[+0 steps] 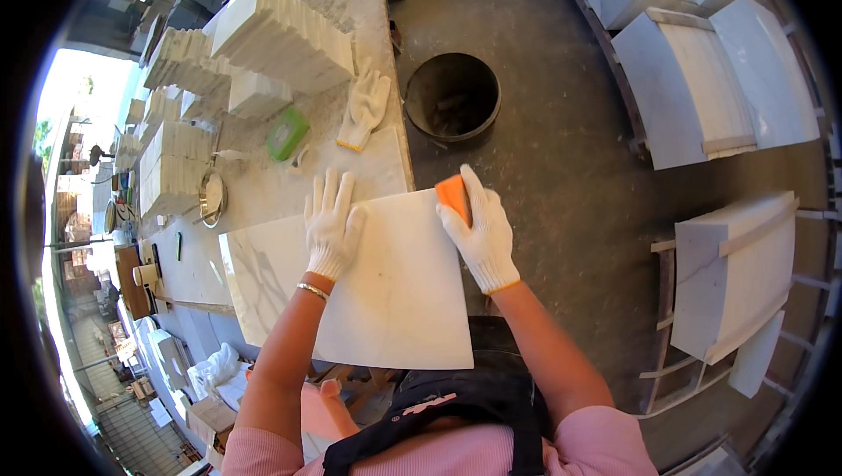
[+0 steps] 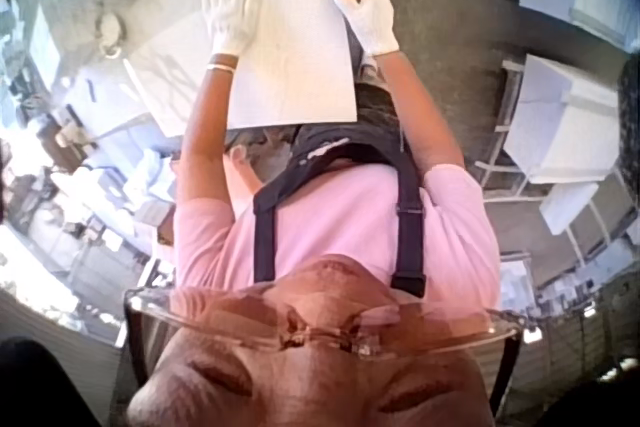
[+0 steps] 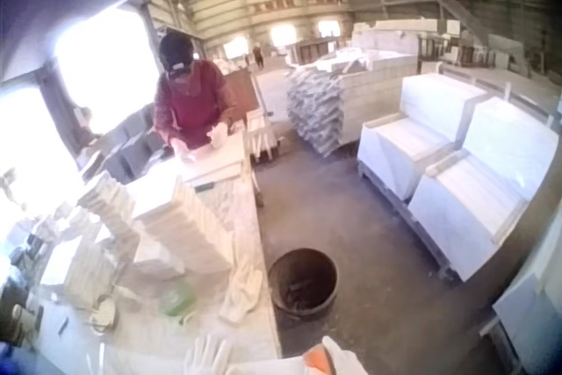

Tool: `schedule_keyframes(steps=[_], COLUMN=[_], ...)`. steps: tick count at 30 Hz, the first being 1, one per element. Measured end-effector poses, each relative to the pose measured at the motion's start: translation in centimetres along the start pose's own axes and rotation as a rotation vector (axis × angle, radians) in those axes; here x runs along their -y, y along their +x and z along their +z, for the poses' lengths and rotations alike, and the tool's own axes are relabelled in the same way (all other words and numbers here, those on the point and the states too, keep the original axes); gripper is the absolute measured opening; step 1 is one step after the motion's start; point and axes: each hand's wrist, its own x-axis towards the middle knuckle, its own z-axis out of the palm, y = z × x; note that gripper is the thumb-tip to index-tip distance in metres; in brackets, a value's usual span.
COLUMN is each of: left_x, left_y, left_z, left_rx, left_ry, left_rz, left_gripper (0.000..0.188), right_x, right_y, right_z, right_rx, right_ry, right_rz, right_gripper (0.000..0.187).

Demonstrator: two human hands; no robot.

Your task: The person applies a white paste to the edges of a white tile using a small metal spatula, then smooths the edges with a sponge. The person handles one tile at a time, repeatedly applying paste and smoothing the edges.

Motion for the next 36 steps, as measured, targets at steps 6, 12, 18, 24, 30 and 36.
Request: schedule_keyframes(steps=[6, 12, 18, 24, 30, 36], left_x=[-0.1, -0.1, -0.2, 0.0, -12.0, -20.7], left_y=[0.0, -0.1, -0.1, -0.4, -0.1, -10.2], left_z=[-0.3, 0.0, -0.5, 0.1, 0.6, 2.0], left_rx=[0.008, -0.006, -0.022, -0.006, -0.006, 0.491], left_ry=[0.014, 0.033, 0.012, 0.047, -0.156, -0.833], left_rz=[0.002, 0.007, 0.007, -0.067, 0.191, 0.729], left_gripper=[0.063, 0.062, 0.062, 0.066, 0.07, 0.056], right_x=[-0.8, -0.3, -1.4, -4.7, -8.4, -5.8], right_y=[-2.3, -1.0, 0.0, -10.1, -7.7, -3.5], right_z=[-0.4, 0.1, 0.7, -5.8, -11.6, -13.8], right_rx=[0.027, 0.016, 0.053, 0.282, -0.093, -0.09], right_ry=[0.028, 0.096, 0.223, 0.286, 0.52, 0.674], right_rz=[-0.029, 0.063, 0.098, 0.323, 0.446, 0.452], right_gripper=[0.069, 0.07, 0.073, 0.07, 0.065, 0.059])
